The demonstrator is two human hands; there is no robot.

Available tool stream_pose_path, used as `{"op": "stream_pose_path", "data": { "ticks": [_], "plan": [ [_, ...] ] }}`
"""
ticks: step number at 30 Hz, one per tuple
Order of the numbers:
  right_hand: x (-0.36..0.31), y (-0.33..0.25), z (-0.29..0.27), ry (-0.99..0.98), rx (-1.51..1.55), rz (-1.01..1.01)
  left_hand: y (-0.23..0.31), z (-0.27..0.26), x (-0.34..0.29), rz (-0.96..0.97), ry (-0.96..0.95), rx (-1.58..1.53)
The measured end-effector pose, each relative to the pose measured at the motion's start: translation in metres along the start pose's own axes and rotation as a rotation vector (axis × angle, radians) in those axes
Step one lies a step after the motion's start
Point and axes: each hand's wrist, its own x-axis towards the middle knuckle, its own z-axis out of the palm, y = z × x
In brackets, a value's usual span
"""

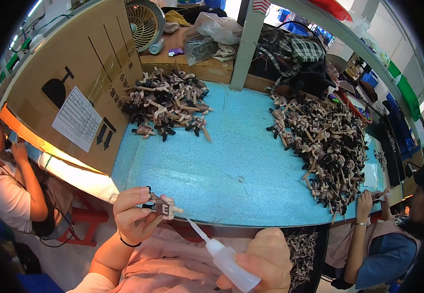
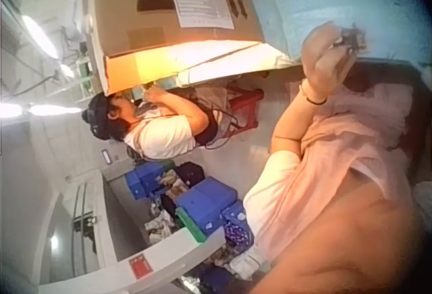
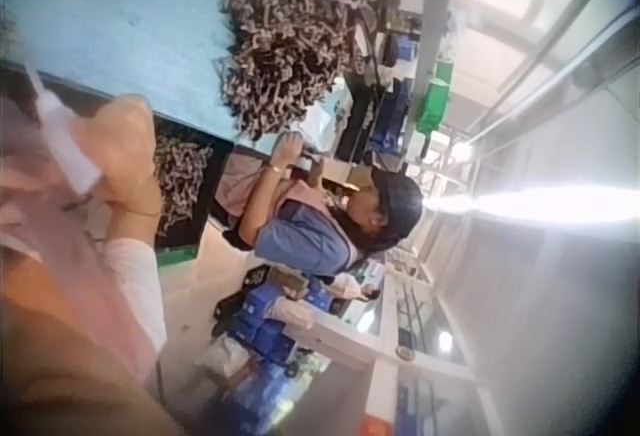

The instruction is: The person assembles small plastic toy figures by applying glue from a bottle to individual plastic parts and joining them together by hand.

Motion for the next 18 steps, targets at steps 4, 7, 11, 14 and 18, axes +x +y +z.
{"op": "stream_pose_path", "data": {
  "ticks": [4,7,11,14,18],
  "plan": [
    [-0.001,-0.0012,0.0009,-0.004,-0.011,-0.015,-0.001,0.0013,-0.0008,-0.01,0.018,-0.014],
    [-0.0017,-0.0015,0.0,-0.004,-0.009,-0.017,-0.0007,0.001,0.0019,0.008,-0.009,-0.032],
    [-0.0022,-0.0006,-0.001,-0.002,-0.002,-0.025,-0.0007,0.0001,0.0001,-0.01,-0.012,-0.018],
    [-0.002,0.0001,-0.0011,0.0,0.008,-0.031,0.0,-0.0012,-0.001,-0.019,-0.02,-0.012],
    [0.0014,-0.0002,0.0006,-0.027,0.008,-0.035,-0.0002,-0.0005,0.001,-0.028,-0.039,-0.031]
  ]
}}
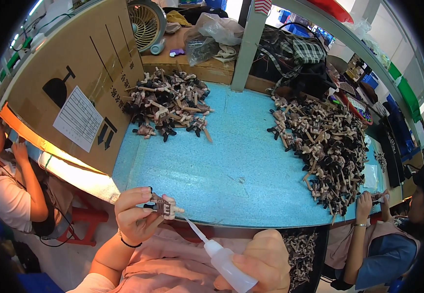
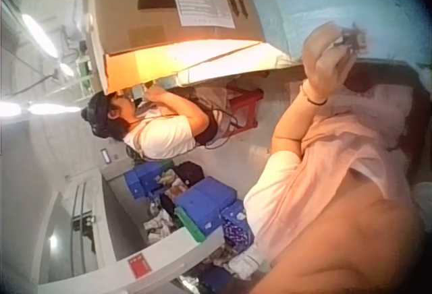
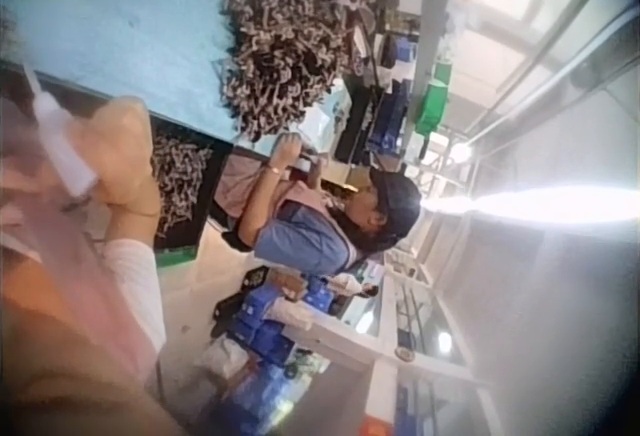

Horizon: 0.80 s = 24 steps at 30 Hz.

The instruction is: The person assembles small plastic toy figures by applying glue from a bottle to individual plastic parts and joining them together by hand.

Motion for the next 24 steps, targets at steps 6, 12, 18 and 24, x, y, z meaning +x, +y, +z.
{"op": "stream_pose_path", "data": {
  "ticks": [6,12,18,24],
  "plan": [
    [0.002,-0.003,-0.001,-0.029,-0.001,0.009,-0.001,0.001,-0.003,-0.009,0.038,-0.006],
    [0.002,-0.006,-0.001,-0.04,0.026,0.031,-0.003,0.001,-0.006,-0.037,0.026,-0.034],
    [0.003,-0.006,0.0,-0.003,0.06,0.032,0.001,-0.001,-0.003,-0.04,0.03,0.026],
    [-0.006,-0.003,-0.002,0.005,0.071,0.026,-0.003,0.001,-0.011,-0.052,0.089,-0.043]
  ]
}}
